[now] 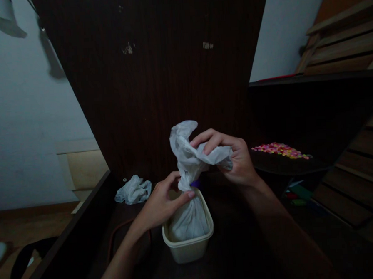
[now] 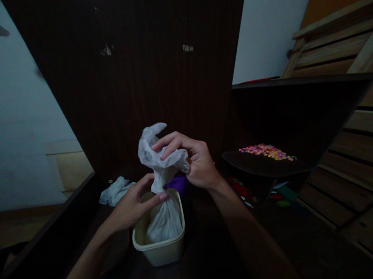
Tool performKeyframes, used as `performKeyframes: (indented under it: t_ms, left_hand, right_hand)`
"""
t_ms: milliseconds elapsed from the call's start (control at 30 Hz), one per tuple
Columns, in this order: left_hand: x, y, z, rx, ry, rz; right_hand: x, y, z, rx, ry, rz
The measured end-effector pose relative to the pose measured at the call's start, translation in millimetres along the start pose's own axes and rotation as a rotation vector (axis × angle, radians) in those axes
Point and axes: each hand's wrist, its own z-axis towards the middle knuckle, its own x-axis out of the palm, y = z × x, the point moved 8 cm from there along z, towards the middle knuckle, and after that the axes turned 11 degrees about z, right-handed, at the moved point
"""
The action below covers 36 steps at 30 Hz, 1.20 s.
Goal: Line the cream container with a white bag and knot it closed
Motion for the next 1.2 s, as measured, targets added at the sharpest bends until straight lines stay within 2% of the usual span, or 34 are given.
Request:
performKeyframes:
  t_ms: [67, 133, 200, 267, 333, 367, 433, 467, 533, 633, 700, 767, 867, 967, 1100, 1200]
  left_hand:
    - [-2.8, 2.4, -0.8, 0.037, -0.066, -0.161]
    - [-8.2, 6.2, -3.7, 0.030, -0.131, -0.310]
    - [-13.1, 7.5, -7.2, -0.001, -0.173, -0.387]
    - [-18.5, 4.1, -9.4, -0.004, -0.215, -0.456]
    - [-23.5, -1.3, -9.3, 0.042, -0.266, -0.589]
    - [-24.5, -3.1, -8.3, 0.067, -0.281, -0.665]
    - [-22.2, -3.1, -4.9, 0.079, -0.279, -0.770]
    - [-19.5, -0.8, -3.0, 0.052, -0.273, -0.784]
    - [-11.4, 5.9, -0.4, -0.058, -0.239, -0.729]
    - [7.0, 4.3, 1.1, -0.171, -0.049, -0.475]
    - [19.1, -6.3, 0.6, -0.135, 0.114, -0.247]
    - [25.8, -17.0, -0.1, -0.059, 0.203, -0.045]
    - [32.3, -24.2, -0.6, 0.022, 0.277, 0.091]
    - [39.0, -20.4, -1.2, 0.042, 0.353, 0.063]
    - [36.1, -11.6, 0.5, 0.021, 0.294, -0.016]
    - [36.3, -9.2, -0.5, 0.022, 0.298, -0.030]
  right_hand:
    - [-1.4, -2.8, 9.8, -0.014, -0.010, 0.087]
    - [-14.3, -13.0, 17.0, 0.007, -0.096, 0.031]
    - [-38.0, -25.9, 18.6, 0.062, -0.271, -0.104]
    - [-68.7, -30.6, 10.3, 0.085, -0.550, -0.190]
    - [-92.0, -23.1, -4.9, 0.043, -0.821, -0.211]
    - [-97.2, -15.6, -10.9, 0.006, -0.899, -0.217]
    - [-95.5, 4.3, -14.9, -0.085, -0.911, -0.225]
    - [-89.7, 14.4, -12.9, -0.121, -0.852, -0.214]
    - [-70.3, 28.2, -3.9, -0.106, -0.640, -0.182]
    - [-27.3, 25.7, 6.7, 0.137, -0.184, -0.238]
    - [-4.3, 19.8, 3.4, 0.261, 0.065, -0.383]
    - [8.5, 17.2, -1.3, 0.291, 0.211, -0.534]
    - [16.4, 9.3, -10.6, 0.376, 0.355, -0.632]
    - [16.8, -6.9, -31.7, 0.561, 0.564, -0.665]
    - [8.2, -31.3, -74.1, 0.733, 0.843, -0.627]
    - [2.1, -48.1, -104.0, 0.848, 0.923, -0.469]
